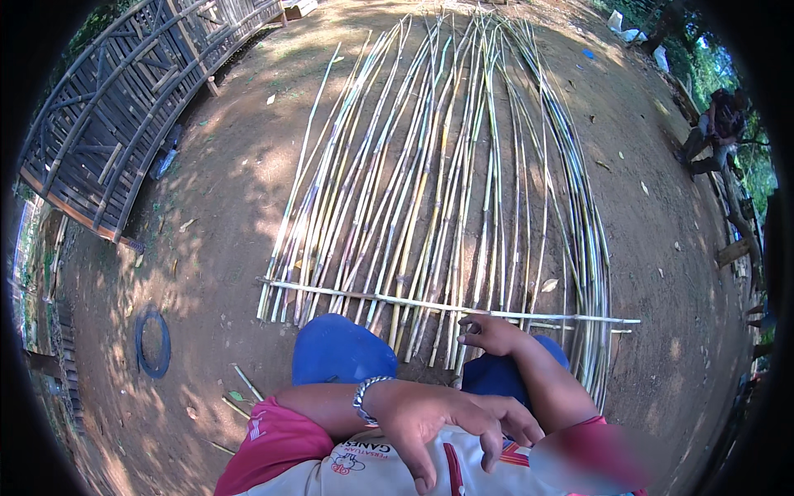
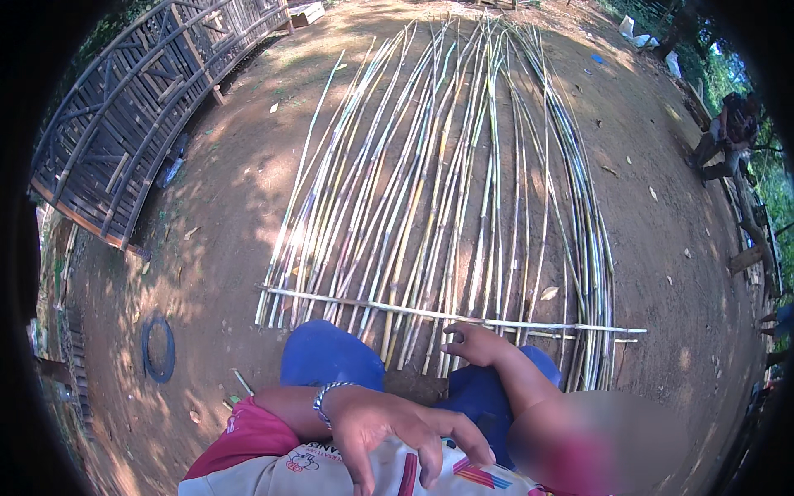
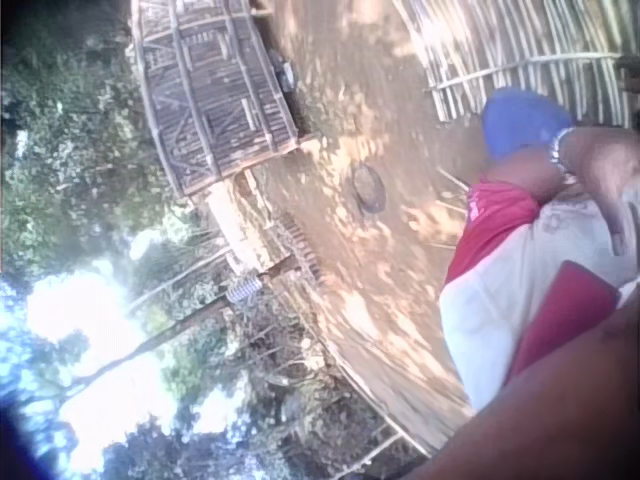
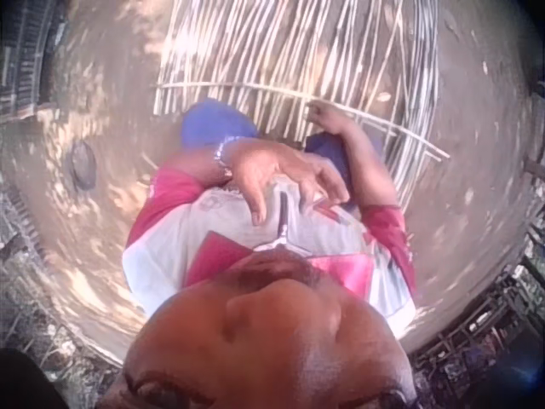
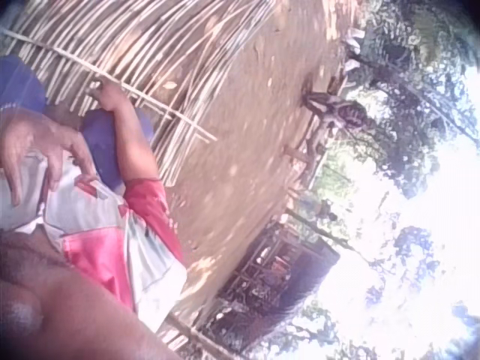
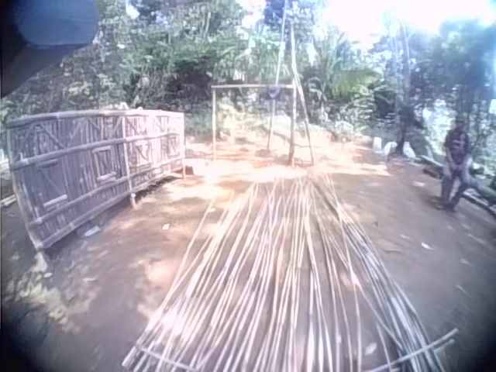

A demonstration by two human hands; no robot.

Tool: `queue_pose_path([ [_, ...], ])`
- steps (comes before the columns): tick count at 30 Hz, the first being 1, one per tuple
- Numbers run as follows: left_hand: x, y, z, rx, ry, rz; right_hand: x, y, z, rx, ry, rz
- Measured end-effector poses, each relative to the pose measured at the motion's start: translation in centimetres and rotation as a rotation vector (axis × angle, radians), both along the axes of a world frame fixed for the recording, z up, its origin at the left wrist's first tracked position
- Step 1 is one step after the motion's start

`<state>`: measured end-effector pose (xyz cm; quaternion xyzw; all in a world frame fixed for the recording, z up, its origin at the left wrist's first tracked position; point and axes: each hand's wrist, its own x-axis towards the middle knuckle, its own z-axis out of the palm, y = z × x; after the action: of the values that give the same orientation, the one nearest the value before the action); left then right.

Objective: The person arranges long bamboo sticks into a grid pattern on the ground. They then retrieve a coil of wire and use pliers to cut a piece, preparing to secure the bamboo structure.

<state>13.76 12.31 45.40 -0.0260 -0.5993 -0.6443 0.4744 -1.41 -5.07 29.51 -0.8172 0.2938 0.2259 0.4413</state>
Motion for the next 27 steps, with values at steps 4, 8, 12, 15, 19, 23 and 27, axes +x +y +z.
queue_pose_path([
  [4,4.5,3.8,-4.9,0.381,-0.751,0.732,-0.3,-0.2,0.0,0.066,0.005,-0.055],
  [8,7.9,10.2,-8.6,0.292,-1.402,0.994,-1.1,-0.6,-0.8,0.04,-0.089,-0.001],
  [12,7.2,15.1,-9.9,0.338,-1.586,1.081,-0.9,-0.5,-1.5,-0.001,-0.155,0.045],
  [15,5.7,15.5,-10.0,0.304,-1.661,1.137,-0.1,-0.7,-1.4,0.052,-0.109,0.037],
  [19,5.2,15.8,-10.2,0.367,-1.612,1.214,1.1,-0.6,-0.3,0.109,-0.084,0.05],
  [23,5.2,16.1,-10.2,0.365,-1.606,1.234,1.6,-0.6,-0.7,0.099,-0.088,0.061],
  [27,4.9,16.7,-10.2,0.388,-1.615,1.259,2.0,-0.1,-0.9,0.093,-0.109,0.077],
])
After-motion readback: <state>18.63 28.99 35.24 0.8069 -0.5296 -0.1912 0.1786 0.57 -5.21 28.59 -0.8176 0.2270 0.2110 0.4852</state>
